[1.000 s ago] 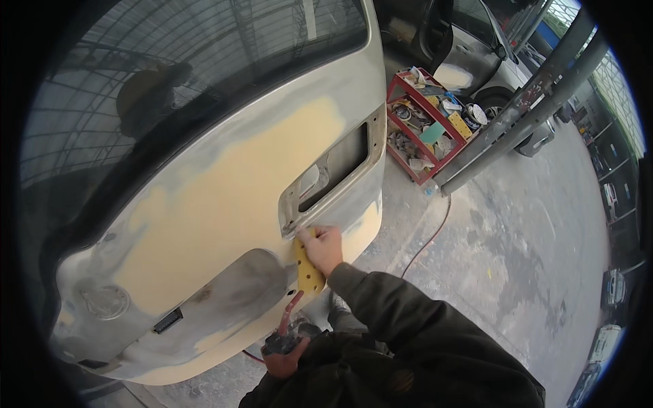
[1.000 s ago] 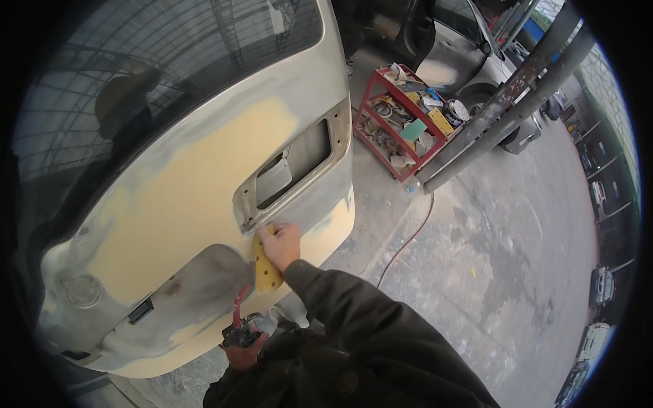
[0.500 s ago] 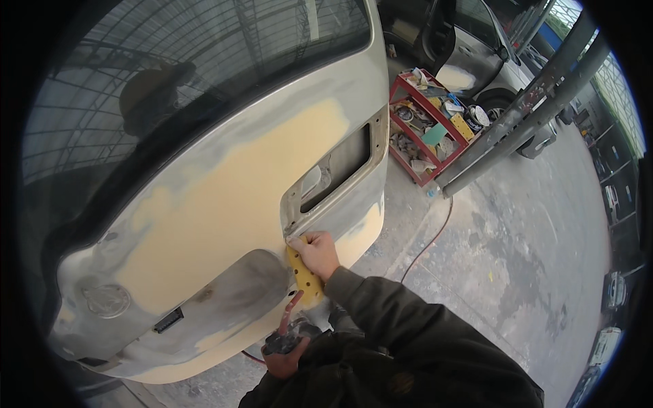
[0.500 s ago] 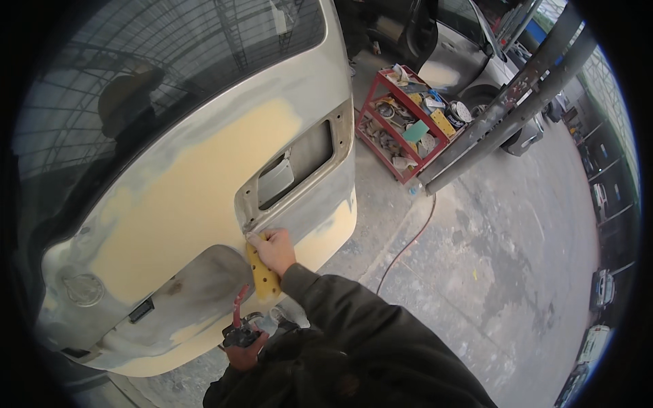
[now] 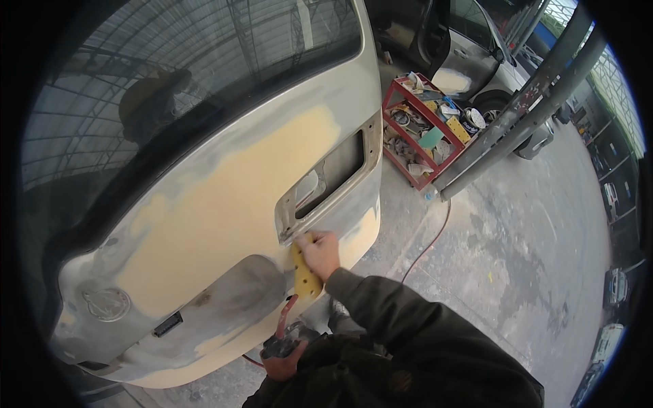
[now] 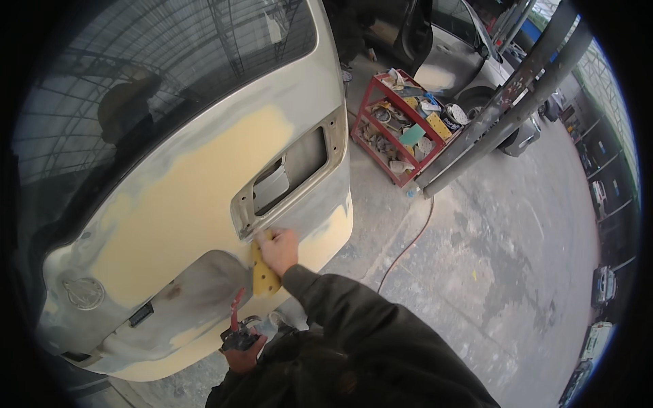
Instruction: The person sands the surface of a detached car trunk lid using a yellow sanding block. They move the block across various areas, including around a circular hole and the license plate recess, to smooth the surface.
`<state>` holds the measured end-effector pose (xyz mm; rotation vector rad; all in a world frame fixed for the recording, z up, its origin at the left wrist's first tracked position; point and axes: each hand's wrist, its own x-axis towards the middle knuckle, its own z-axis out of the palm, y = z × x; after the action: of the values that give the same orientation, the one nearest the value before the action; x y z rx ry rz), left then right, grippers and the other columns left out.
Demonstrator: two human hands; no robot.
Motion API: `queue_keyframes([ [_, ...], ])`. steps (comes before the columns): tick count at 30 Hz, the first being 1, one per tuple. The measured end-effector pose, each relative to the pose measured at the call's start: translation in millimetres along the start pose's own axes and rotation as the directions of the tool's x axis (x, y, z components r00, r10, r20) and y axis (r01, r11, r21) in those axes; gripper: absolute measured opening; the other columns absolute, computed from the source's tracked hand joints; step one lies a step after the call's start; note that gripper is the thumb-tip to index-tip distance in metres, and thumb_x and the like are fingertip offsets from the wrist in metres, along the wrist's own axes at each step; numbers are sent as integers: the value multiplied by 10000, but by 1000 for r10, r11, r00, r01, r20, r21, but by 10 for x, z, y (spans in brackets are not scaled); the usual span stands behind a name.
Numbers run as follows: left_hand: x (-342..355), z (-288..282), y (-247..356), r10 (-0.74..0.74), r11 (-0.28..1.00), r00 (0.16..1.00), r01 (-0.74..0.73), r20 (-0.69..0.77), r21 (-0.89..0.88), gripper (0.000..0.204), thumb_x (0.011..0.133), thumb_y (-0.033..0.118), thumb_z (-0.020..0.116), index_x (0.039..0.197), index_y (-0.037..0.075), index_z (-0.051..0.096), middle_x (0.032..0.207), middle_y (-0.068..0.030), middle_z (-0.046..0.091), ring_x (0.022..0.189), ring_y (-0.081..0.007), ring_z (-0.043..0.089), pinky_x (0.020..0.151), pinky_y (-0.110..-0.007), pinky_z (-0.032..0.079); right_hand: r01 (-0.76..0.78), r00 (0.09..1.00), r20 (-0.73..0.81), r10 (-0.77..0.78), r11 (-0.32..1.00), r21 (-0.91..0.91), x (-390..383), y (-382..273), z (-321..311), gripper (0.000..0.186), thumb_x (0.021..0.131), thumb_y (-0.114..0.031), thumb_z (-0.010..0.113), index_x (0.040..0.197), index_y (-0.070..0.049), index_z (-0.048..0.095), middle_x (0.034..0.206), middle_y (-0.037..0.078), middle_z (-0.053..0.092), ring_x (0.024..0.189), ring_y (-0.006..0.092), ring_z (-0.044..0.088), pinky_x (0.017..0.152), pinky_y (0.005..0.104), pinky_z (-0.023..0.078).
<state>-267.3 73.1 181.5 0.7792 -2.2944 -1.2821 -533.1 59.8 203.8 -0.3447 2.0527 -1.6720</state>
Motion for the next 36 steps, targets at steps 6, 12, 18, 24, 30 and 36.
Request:
queue_keyframes([
  [6,48,15,174,-120,982,992,123,31,-144,143,798,103,820,771,29,701,752,-79,696,741,-251,685,721,-385,516,54,989,140,-45,997,-59,80,87,-69,406,888,-328,731,706,33,700,557,85,631,478,153,581,496,350,469],
  [12,-4,106,49,-86,991,996,88,24,-102,139,789,93,824,774,31,700,741,-80,689,737,-248,682,722,-380,514,-44,999,26,42,996,75,23,204,74,379,933,-253,722,710,52,696,587,33,639,521,103,585,484,300,459],
  [18,61,52,225,-82,993,996,85,34,-84,136,778,75,828,819,31,706,791,-79,697,727,-242,680,702,-373,516,236,971,61,-231,886,-398,64,-25,-114,385,930,-269,722,687,26,679,538,52,587,478,120,564,494,354,487],
  [24,37,176,266,-178,958,982,159,-59,-237,127,779,116,818,848,35,748,751,-60,714,701,-228,680,669,-356,504,-34,993,109,48,990,-133,-80,43,69,420,888,-355,737,733,33,691,549,136,601,517,209,633,549,407,513],
  [30,106,147,411,-248,934,966,219,-72,-281,143,762,-20,800,839,-10,680,813,-71,688,797,-177,674,755,-335,529,225,932,-199,-302,915,-335,478,139,-617,401,916,-313,705,732,43,703,553,108,628,513,186,629,506,367,480],
  [36,227,228,442,-159,975,986,151,-40,-160,473,758,59,841,1178,-15,635,960,-76,701,863,-186,655,807,-342,518,-600,694,559,453,794,101,-234,522,-961,331,942,-325,687,972,2,723,865,73,717,749,152,675,675,316,530],
])
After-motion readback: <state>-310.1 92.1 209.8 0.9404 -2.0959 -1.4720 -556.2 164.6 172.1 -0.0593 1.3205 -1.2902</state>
